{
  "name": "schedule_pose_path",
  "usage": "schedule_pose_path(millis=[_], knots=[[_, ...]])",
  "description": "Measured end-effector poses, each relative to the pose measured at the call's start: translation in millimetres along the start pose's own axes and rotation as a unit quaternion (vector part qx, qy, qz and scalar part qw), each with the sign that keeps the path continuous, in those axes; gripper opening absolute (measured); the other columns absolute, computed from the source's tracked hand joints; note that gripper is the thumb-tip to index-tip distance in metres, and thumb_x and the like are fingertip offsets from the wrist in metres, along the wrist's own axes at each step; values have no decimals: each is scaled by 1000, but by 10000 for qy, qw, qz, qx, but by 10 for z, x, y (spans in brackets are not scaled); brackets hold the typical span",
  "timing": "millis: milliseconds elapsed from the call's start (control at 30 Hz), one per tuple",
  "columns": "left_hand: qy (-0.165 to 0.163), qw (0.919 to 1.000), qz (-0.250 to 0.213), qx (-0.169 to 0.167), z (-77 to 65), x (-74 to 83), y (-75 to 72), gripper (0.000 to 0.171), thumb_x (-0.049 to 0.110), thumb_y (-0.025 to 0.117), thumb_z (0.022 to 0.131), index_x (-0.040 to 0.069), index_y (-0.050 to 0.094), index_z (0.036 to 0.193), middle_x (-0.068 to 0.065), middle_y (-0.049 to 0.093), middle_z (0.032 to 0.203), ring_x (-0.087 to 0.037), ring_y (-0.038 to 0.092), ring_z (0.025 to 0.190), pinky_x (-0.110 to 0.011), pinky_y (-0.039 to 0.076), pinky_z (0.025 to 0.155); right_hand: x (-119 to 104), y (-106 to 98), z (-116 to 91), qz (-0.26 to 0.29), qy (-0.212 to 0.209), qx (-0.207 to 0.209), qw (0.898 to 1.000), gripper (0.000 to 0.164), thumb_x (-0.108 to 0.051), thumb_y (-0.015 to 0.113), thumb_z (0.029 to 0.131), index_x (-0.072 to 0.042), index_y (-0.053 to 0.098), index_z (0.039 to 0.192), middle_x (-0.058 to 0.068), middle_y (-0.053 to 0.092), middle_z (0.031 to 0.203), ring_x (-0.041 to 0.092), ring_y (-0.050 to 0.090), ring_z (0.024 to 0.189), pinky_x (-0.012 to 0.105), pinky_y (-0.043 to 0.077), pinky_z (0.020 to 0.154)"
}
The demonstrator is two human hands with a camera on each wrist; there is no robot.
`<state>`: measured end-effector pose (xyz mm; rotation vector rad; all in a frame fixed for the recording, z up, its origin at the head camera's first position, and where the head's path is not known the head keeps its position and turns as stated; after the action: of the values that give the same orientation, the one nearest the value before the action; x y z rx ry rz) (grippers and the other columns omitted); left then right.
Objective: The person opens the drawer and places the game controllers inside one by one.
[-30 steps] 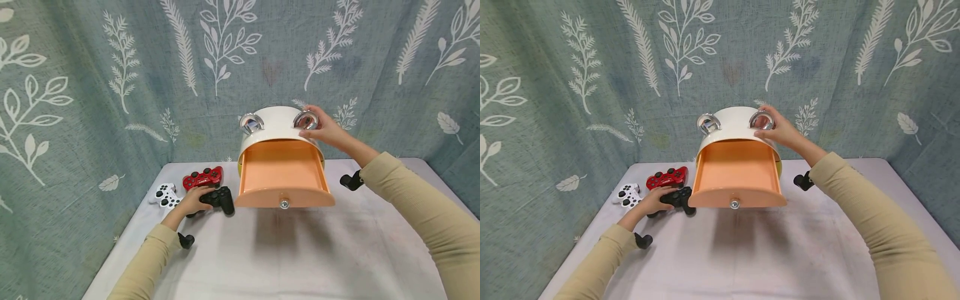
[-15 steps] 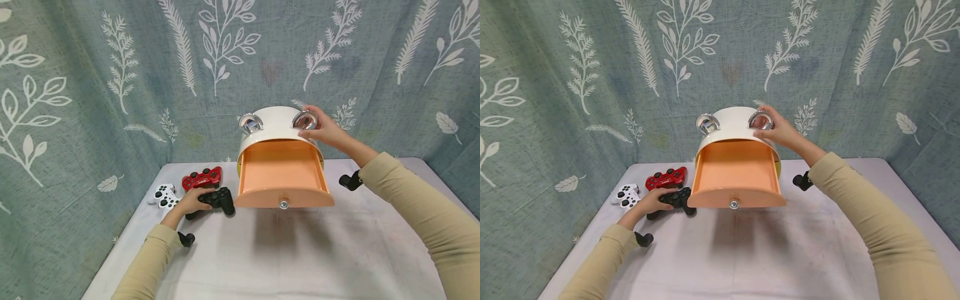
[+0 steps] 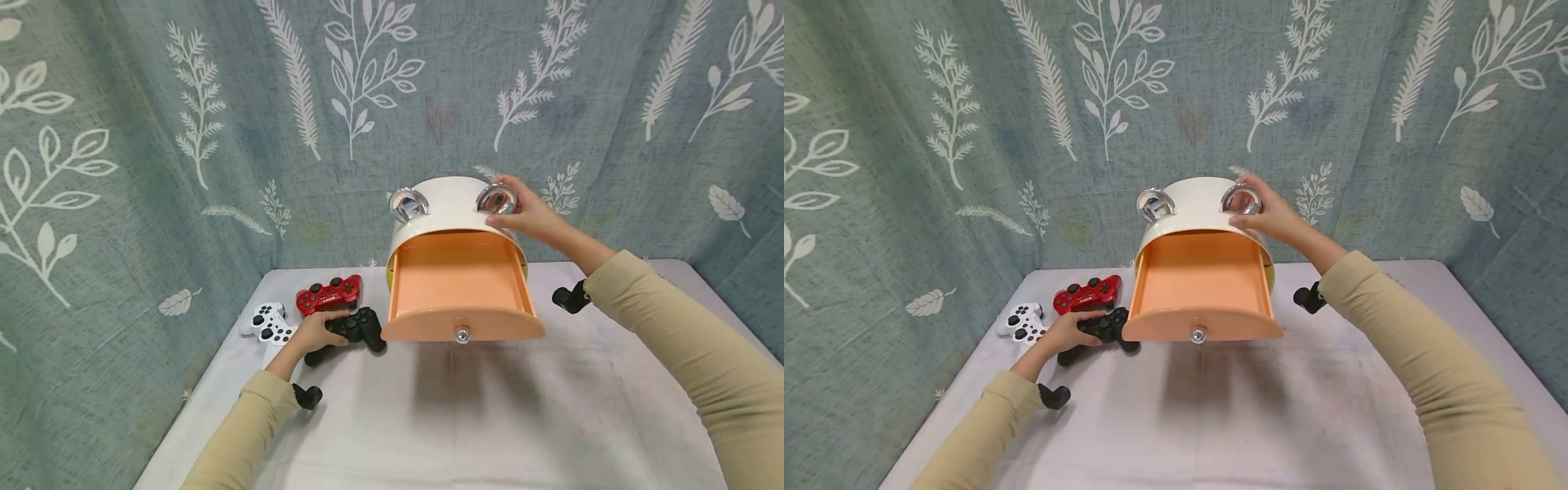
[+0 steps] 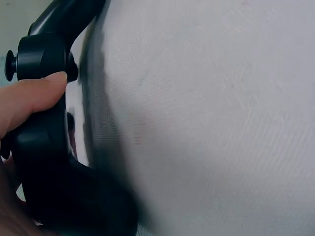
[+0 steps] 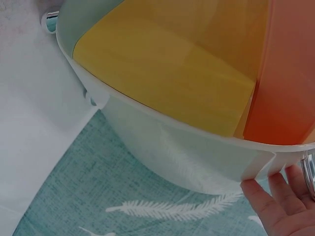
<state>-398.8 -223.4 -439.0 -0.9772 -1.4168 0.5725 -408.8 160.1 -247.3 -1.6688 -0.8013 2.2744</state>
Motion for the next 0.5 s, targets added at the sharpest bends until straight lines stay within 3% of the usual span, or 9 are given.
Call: schedule_pose_path(millis=[367, 500], knots=[[190, 9995, -159, 194, -105, 201, -249, 67, 18, 79, 67, 9, 54, 128, -26, 52, 125, -38, 48, 113, -49, 38, 93, -5, 7, -17, 112, -9, 5, 9999, 67, -14, 63, 87, -17, 23, 141, 8, 48, 103, 15, 38, 59, 32, 37, 61], [-99, 9993, -369, 59, -177, 273, -364, 68, 18, 78, 69, 10, 51, 131, -27, 46, 129, -37, 47, 112, -48, 40, 88, -9, 11, -10, 79, -16, -10, 10000, 69, -15, 63, 87, -16, 22, 142, 10, 47, 106, 17, 39, 61, 32, 38, 62]])
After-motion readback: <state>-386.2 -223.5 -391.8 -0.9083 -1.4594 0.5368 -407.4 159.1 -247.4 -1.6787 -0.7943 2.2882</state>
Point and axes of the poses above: each hand's wrist, its own z-axis towards the middle knuckle, its own y-axis out of the palm, x = y × z, the point moved 10 cm from there along z, towards the middle knuckle
